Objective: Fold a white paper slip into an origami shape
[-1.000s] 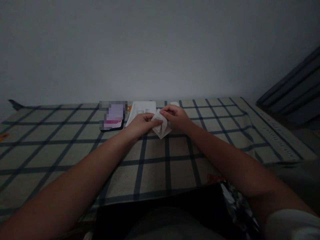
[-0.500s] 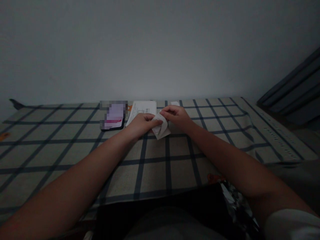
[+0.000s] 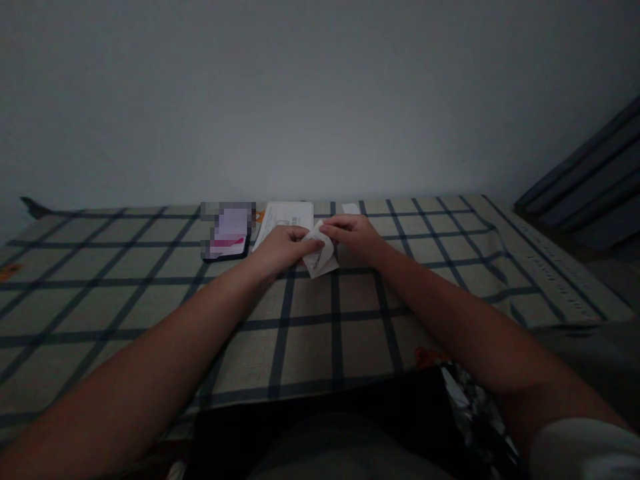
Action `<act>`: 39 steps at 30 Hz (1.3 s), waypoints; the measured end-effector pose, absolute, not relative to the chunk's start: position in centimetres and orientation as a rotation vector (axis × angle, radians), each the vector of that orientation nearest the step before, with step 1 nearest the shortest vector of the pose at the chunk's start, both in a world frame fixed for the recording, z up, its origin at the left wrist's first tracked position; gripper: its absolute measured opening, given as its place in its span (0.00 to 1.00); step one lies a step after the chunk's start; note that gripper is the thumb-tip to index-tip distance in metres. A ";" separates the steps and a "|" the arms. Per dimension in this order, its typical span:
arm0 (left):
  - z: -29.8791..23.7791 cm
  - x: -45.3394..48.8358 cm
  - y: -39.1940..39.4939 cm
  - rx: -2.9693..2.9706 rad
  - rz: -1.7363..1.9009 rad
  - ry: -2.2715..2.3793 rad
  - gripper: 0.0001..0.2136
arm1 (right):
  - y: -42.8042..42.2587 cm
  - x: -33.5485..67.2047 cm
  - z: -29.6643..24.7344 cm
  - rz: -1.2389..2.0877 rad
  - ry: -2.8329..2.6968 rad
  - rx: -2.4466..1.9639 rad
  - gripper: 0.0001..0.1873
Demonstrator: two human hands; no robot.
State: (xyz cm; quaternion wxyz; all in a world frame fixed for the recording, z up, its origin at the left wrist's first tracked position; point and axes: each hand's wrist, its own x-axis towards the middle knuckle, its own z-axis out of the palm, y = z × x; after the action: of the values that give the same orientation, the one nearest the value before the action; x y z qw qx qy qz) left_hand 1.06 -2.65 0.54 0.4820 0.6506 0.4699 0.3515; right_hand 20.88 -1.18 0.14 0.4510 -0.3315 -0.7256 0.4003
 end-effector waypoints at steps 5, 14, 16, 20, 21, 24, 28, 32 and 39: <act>1.3 1.4 -3.3 1.545 0.862 1.160 0.08 | -0.9 21.0 -0.1 0.958 -1.815 -0.851 0.18; 1.5 1.5 -3.5 1.531 0.844 1.166 0.10 | -1.0 20.8 -0.1 0.955 -1.821 -0.851 0.17; 1.3 1.4 -3.3 1.535 0.840 1.153 0.10 | -1.1 20.8 0.0 0.965 -1.812 -0.854 0.18; 1.1 1.4 -3.2 1.565 0.811 1.145 0.10 | -1.1 20.7 -0.1 0.993 -1.783 -0.851 0.19; 1.1 1.4 -3.2 1.569 0.807 1.152 0.09 | -1.1 20.7 -0.1 0.983 -1.782 -0.854 0.19; 1.1 1.4 -3.2 1.555 0.808 1.147 0.09 | -1.4 20.5 0.0 0.897 -1.794 -0.875 0.18; 1.0 1.5 -3.3 1.561 0.805 1.065 0.11 | -1.9 20.2 0.2 0.749 -1.817 -0.883 0.18; 1.0 1.3 -3.2 1.615 0.775 1.040 0.14 | -2.0 20.1 0.4 0.702 -1.822 -0.856 0.18; 0.8 0.8 -2.8 1.663 0.772 1.054 0.14 | -1.9 20.3 0.6 0.716 -1.841 -0.829 0.18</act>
State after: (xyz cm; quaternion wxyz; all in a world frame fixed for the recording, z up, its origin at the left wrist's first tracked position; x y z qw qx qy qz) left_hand 0.75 -2.78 0.84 0.4911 0.6850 0.4340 0.3181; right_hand 20.34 -1.85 0.56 0.4793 -0.3395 -0.7542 0.2935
